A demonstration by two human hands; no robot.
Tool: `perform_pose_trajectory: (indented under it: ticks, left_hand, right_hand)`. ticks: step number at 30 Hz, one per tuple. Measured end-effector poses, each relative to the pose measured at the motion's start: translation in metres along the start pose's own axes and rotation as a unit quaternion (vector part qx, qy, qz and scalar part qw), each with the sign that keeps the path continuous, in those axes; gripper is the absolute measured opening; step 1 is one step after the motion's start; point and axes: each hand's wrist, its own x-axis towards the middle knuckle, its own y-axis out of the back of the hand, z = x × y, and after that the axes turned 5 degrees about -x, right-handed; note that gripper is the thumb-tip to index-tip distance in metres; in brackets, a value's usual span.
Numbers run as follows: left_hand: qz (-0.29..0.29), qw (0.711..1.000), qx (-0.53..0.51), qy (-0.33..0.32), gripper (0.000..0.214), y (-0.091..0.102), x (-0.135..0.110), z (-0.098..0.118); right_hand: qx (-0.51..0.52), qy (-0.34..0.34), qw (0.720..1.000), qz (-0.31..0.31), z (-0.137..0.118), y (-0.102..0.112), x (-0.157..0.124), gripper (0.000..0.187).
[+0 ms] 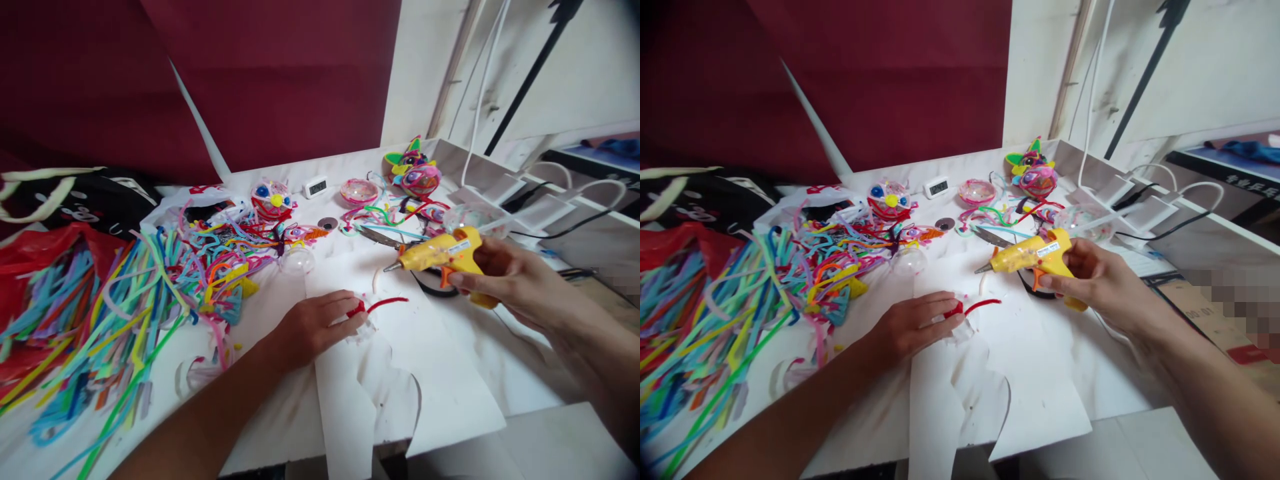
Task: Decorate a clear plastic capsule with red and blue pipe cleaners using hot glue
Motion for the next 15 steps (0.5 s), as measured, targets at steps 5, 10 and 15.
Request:
perform_pose_trajectory:
  ticks: [5, 10, 15]
  left_hand:
    - [-0.012, 1.000, -0.008, 0.004, 0.030, 0.001, -0.002, 0.000]
    - [-0.022, 1.000, -0.014, 0.009, 0.030, 0.001, -0.002, 0.000]
    - [-0.025, 0.999, -0.026, 0.016, 0.030, 0.002, -0.001, 0.000]
  right_hand:
    - [-0.048, -0.002, 0.997, -0.065, 0.008, -0.006, 0.015, 0.032]
    - [-0.119, 0.009, 0.977, -0.174, 0.019, -0.006, 0.010, 0.030]
    - [-0.185, 0.029, 0.953, -0.239, 0.025, -0.005, 0.001, 0.032]
